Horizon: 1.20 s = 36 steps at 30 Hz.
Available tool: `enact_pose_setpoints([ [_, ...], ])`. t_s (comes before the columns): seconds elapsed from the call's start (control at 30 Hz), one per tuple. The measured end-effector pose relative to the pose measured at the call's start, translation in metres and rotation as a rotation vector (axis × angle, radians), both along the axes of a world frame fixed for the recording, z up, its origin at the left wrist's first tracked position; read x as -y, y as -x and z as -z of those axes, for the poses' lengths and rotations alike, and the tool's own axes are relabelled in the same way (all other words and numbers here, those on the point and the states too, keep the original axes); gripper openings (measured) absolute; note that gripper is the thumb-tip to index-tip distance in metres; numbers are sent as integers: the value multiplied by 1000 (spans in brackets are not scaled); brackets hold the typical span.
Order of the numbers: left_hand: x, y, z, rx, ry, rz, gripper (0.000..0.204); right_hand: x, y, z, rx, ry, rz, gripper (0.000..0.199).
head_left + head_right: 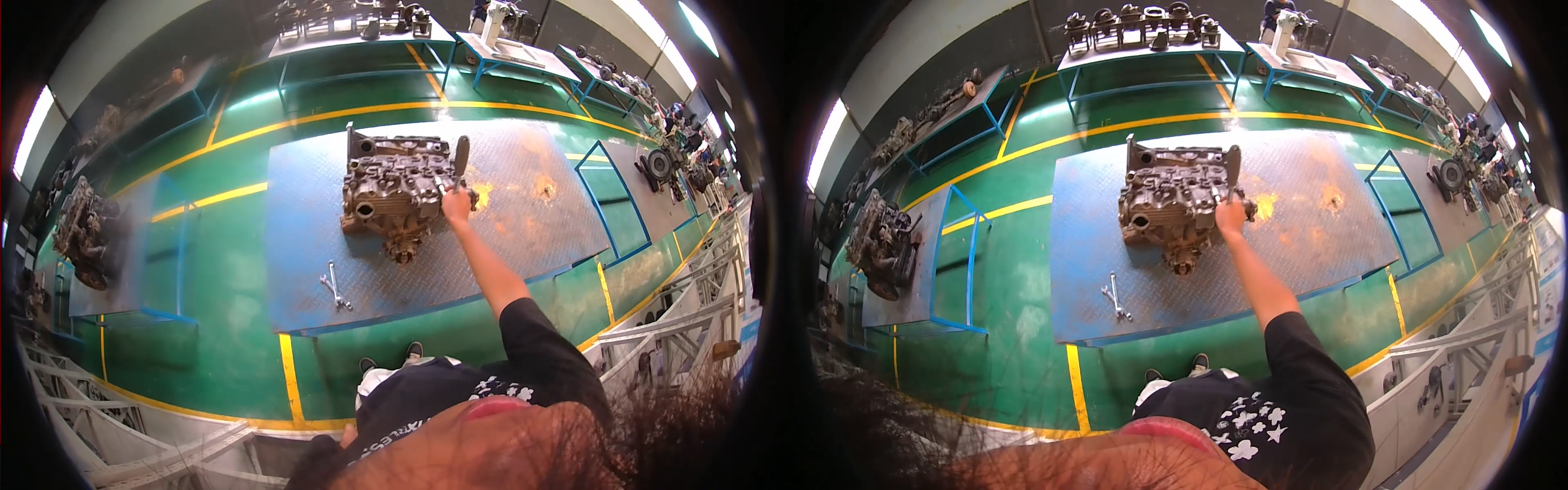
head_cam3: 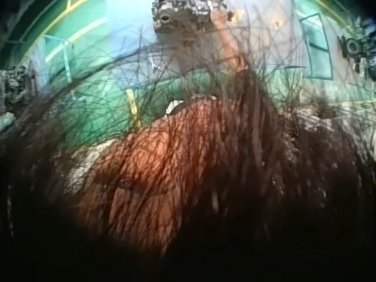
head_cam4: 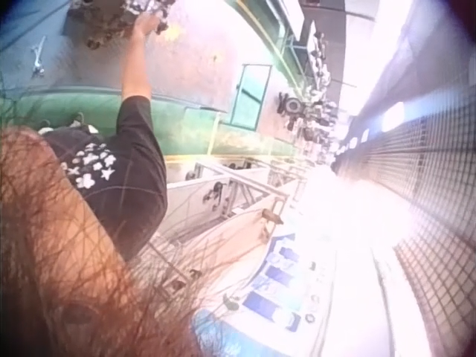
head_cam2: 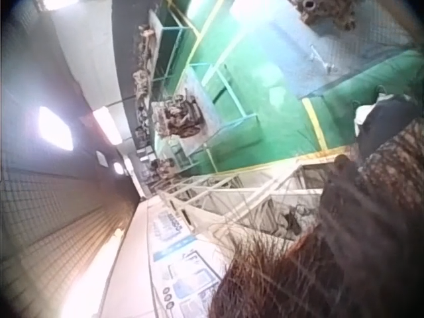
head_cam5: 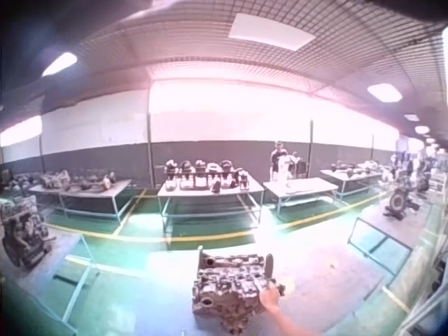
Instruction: The person disassembles an engine block by using a socket wrench to loosen and remove bolts. The person picks up bolts by hand and places them on the workbench, repeatedly applying the wrench to different bolt locations on the metal casing.
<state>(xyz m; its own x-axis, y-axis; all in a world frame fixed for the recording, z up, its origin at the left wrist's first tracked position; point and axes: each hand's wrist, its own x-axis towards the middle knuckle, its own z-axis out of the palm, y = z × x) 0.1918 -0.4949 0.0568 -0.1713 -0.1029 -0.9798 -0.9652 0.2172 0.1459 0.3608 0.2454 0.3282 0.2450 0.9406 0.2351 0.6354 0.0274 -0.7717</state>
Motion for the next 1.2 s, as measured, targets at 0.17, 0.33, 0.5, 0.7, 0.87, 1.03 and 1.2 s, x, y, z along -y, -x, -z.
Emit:
enact_pose_setpoints([
  [0.17,-25,44,27,17,-106,16,17,-6,1,-1,106,44,-12,26],
  [0.33,-41,115,43,-153,-345,2,32,-13,10,8,95,71,29,26],
  [0.5,-42,131,33,-188,-251,-15,43,-41,-29,21,-399,247,-62,32],
  [0.7,21,100,37,97,-238,-325,55,-41,-41,48,-409,325,-181,30],
  [0.87,1,86,89,-81,-320,-207,49,-76,-57,21,-458,283,-306,33],
  [1.03,-103,90,52,-516,-309,238,26,-40,-25,27,-109,191,-378,31],
  [1.2,-308,87,43,-953,-92,755,60,-42,-45,17,-318,308,-351,32],
])
